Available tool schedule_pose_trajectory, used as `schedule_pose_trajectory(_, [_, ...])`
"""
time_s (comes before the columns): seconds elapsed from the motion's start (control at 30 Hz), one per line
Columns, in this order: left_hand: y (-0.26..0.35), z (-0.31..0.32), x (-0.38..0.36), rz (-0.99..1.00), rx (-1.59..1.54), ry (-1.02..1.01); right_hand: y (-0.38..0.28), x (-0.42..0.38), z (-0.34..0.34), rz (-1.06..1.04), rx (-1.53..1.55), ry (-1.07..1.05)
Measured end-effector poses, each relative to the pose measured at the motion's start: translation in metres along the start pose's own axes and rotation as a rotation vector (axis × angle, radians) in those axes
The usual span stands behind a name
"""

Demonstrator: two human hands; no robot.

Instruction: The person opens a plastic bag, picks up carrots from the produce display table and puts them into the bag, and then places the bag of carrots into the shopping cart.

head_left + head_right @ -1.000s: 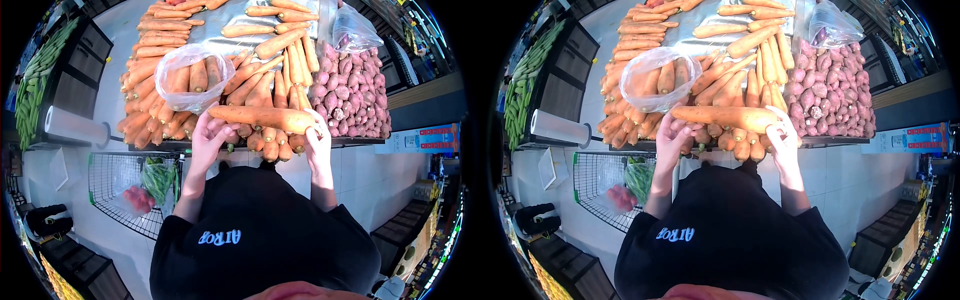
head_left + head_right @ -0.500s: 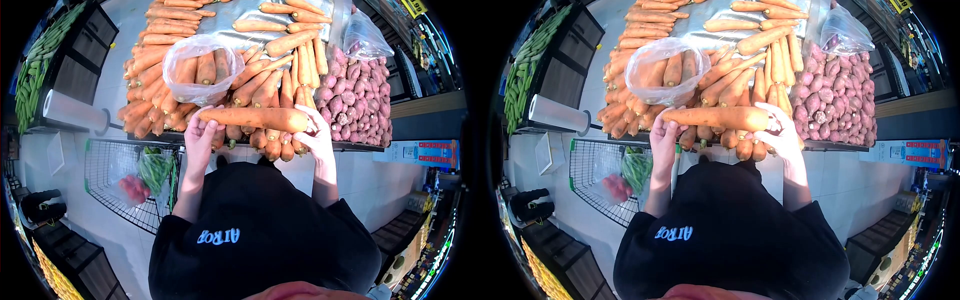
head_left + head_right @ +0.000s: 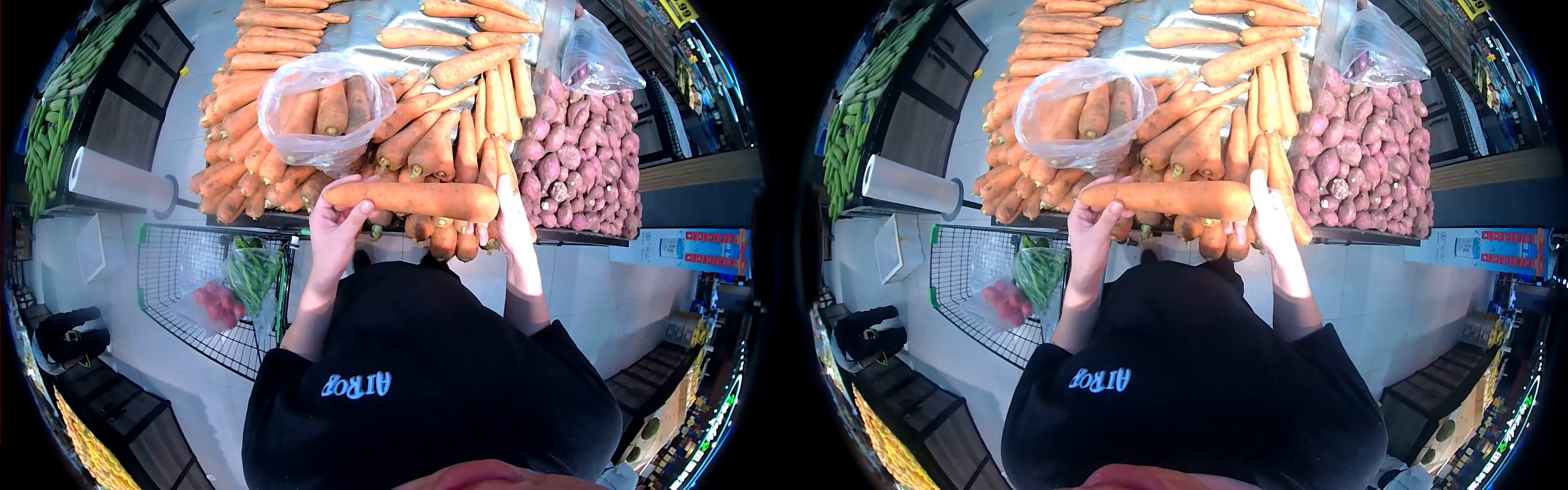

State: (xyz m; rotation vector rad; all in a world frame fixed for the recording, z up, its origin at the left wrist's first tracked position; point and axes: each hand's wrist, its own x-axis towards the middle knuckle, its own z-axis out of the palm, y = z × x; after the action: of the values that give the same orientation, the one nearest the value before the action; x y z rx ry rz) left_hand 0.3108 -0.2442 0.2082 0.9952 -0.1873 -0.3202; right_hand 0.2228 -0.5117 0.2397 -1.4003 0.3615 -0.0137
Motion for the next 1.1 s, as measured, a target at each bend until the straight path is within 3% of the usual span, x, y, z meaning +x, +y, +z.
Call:
schedule_pose_trajectory(0.17, [-0.005, -0.002, 0.000, -0.057, -0.002, 0.034, -0.007, -0.007, 0.021, -0.314, -0.056, -0.092])
schedule_pose_trajectory(0.27, [-0.007, -0.002, 0.000, -0.056, 0.050, 0.017, -0.019, -0.016, 0.012, -0.249, -0.020, -0.350])
schedule_pose_trajectory(0.47, [-0.002, -0.008, 0.003, -0.084, 0.173, -0.102, -0.030, -0.019, 0.013, -0.475, -0.144, 0.037])
schedule_pose_trajectory(0.53, [0.005, -0.009, 0.006, -0.060, 0.261, -0.038, -0.038, -0.012, 0.016, -0.619, -0.177, 0.150])
schedule_pose_trajectory(0.57, [0.010, -0.009, 0.007, -0.049, 0.305, -0.005, -0.044, -0.013, 0.020, -0.552, -0.103, 0.164])
schedule_pose_trajectory(0.7, [0.029, -0.010, 0.028, 0.014, 0.475, 0.139, -0.059, 0.019, 0.047, -0.812, -0.410, 0.321])
schedule_pose_trajectory(0.8, [0.044, -0.002, 0.051, 0.011, 0.660, 0.278, -0.072, 0.045, 0.079, -0.849, -0.632, 0.268])
schedule_pose_trajectory(0.9, [0.061, 0.010, 0.063, 0.042, 0.902, 0.391, -0.077, 0.067, 0.109, -0.772, -0.624, 0.148])
schedule_pose_trajectory(1.03, [0.047, 0.000, 0.064, 0.262, 0.697, 0.335, -0.076, 0.092, 0.139, -0.789, -0.776, 0.065])
schedule_pose_trajectory(1.1, [0.042, -0.001, 0.059, 0.257, 0.673, 0.286, -0.070, 0.110, 0.152, -1.081, -0.953, 0.113])
